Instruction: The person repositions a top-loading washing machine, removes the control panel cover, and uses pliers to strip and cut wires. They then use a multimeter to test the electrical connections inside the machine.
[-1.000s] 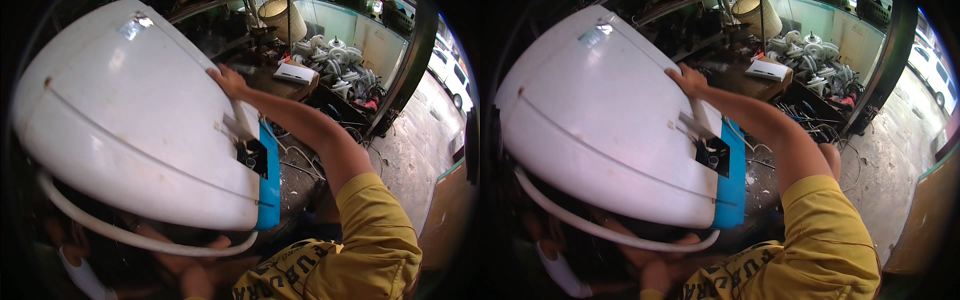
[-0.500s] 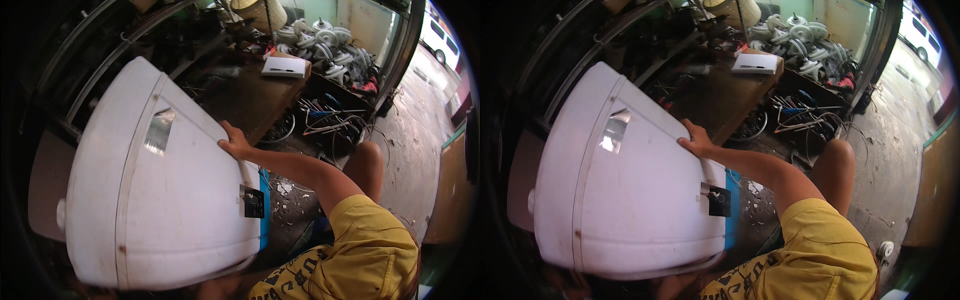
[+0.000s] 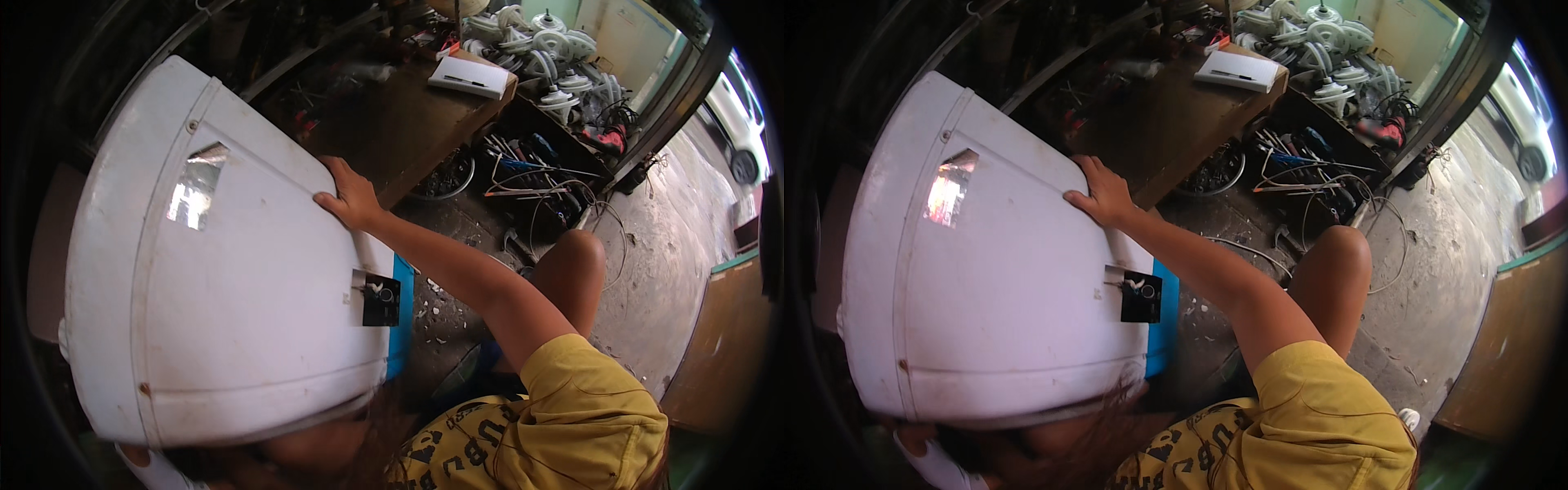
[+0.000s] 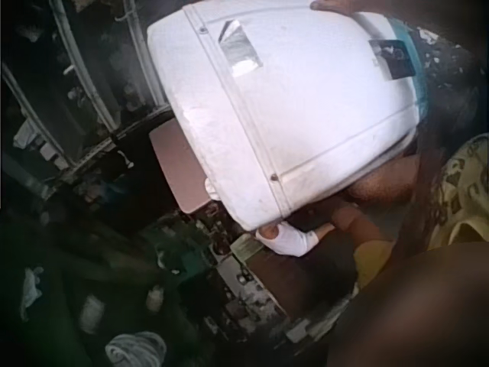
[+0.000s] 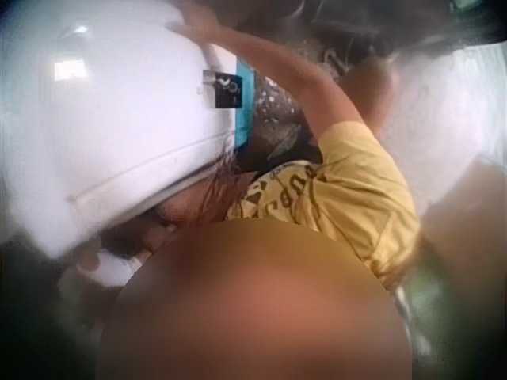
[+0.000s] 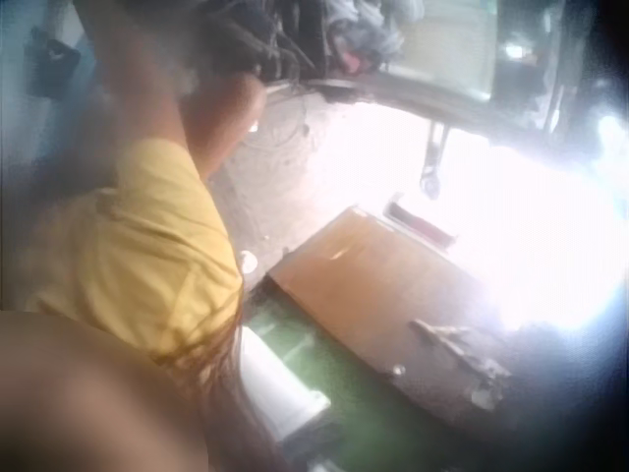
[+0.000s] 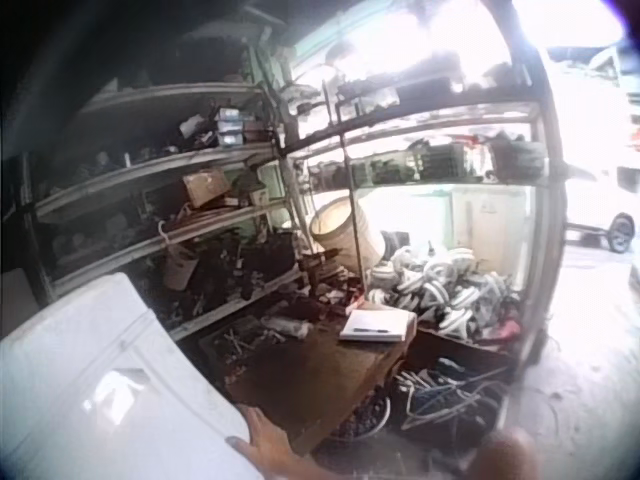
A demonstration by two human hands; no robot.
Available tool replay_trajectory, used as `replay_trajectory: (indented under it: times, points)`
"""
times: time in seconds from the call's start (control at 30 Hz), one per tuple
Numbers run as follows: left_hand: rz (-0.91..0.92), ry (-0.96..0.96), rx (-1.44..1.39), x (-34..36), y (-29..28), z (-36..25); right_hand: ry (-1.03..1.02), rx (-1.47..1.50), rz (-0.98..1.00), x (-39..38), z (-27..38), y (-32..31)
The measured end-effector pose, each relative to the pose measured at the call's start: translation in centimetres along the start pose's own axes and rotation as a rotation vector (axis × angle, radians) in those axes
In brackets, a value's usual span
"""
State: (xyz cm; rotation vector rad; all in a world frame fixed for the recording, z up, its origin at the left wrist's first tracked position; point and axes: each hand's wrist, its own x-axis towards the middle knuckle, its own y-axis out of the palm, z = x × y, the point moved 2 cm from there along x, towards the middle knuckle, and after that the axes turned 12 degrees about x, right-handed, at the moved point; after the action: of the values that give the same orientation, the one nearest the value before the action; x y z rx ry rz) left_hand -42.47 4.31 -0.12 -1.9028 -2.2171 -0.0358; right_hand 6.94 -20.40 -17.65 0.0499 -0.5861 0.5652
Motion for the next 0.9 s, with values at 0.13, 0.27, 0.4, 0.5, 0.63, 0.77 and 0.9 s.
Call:
replay_trajectory:
  times: [0.13, 0.27, 0.4, 0.5, 0.63, 0.77, 0.9]
  points:
    - [-0.066, 0.110, -0.019, -2.1, -1.5, -4.4, 0.145, -0.039, 0.094, 0.3, 1.5, 2.1]
    - [-0.073, 0.809, 0.449, -3.6, -3.2, -11.4, 0.148, 0.042, 0.134, 1.8, 2.0, 5.1]
    - [0.135, 1.018, 0.438, -12.0, 5.9, -13.4, 0.114, 0.017, 0.092, 2.1, 1.5, 5.3]
    - [0.187, 1.300, 0.728, -15.0, 9.3, -12.2, 0.080, 0.034, 0.070, 1.3, 1.3, 4.7]
    - [0.111, 1.494, 0.877, -16.9, 12.4, -12.0, 0.127, 0.059, 0.095, 0.8, 1.3, 3.6]
    - [0.178, 1.316, 0.775, -16.9, 11.5, -12.5, 0.139, 0.062, 0.089, 0.4, 1.9, 4.2]
    - [0.237, 1.240, 0.667, -18.6, 12.2, -12.2, 0.057, 0.037, 0.009, -1.4, 0.7, 3.4]
